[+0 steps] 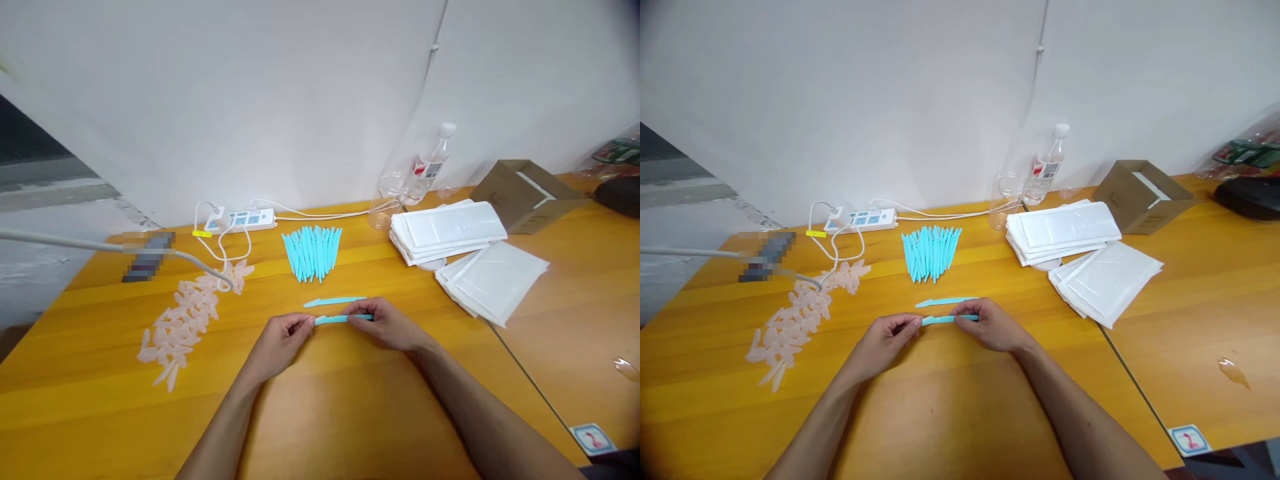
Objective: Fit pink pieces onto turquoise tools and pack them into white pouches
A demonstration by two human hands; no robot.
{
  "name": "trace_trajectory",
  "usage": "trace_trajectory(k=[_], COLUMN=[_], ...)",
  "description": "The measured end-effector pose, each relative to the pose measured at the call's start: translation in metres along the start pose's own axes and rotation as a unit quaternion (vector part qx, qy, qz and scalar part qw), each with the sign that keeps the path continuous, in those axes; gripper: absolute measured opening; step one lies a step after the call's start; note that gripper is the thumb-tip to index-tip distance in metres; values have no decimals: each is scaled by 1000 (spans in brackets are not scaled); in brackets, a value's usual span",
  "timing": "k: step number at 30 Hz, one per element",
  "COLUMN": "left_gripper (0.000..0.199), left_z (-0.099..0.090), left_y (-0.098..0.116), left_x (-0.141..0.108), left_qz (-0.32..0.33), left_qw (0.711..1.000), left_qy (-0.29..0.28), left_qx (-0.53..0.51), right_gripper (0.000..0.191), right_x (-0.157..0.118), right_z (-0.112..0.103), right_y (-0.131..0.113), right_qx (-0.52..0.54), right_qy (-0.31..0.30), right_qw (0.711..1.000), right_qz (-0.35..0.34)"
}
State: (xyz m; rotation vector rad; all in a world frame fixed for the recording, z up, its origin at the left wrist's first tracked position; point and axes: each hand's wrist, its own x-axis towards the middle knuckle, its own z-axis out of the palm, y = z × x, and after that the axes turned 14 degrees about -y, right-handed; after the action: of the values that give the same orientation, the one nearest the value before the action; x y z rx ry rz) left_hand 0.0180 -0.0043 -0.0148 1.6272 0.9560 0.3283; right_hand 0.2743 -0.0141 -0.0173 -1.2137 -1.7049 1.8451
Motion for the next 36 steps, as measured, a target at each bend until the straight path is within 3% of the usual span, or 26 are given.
trace_trajectory(k=[3,5,9,13,16,22,28,32,36], left_gripper=[40,39,30,24,25,22,19,27,29], left_z=[4,5,5,4,3,2,5,-2,-34], left_y=[-2,-6,-16,-22,-24,-27,-24,-18,-24], left_x=[3,4,6,10,13,17,18,15,7], left_qz=[9,20,92,119,122,123,120,106,50], left_qw=[1000,998,970,950,940,934,932,930,912], left_qy=[15,40,102,139,165,172,170,188,264], left_qx=[11,39,202,252,271,289,298,297,308], right_gripper=[35,32,23,18,14,10,13,30,39], right_x=[4,8,16,18,18,21,23,55,104], right_z=[6,10,13,9,5,-1,-5,-14,-27], right_y=[1,3,13,22,24,28,14,-21,-45], right_qx=[-29,-88,-257,-388,-433,-439,-395,-348,-331], right_qy=[28,89,208,229,234,232,224,280,322], right_qw=[999,991,935,879,858,855,882,894,885], right_qz=[-21,-51,-125,-152,-144,-154,-131,-17,51])
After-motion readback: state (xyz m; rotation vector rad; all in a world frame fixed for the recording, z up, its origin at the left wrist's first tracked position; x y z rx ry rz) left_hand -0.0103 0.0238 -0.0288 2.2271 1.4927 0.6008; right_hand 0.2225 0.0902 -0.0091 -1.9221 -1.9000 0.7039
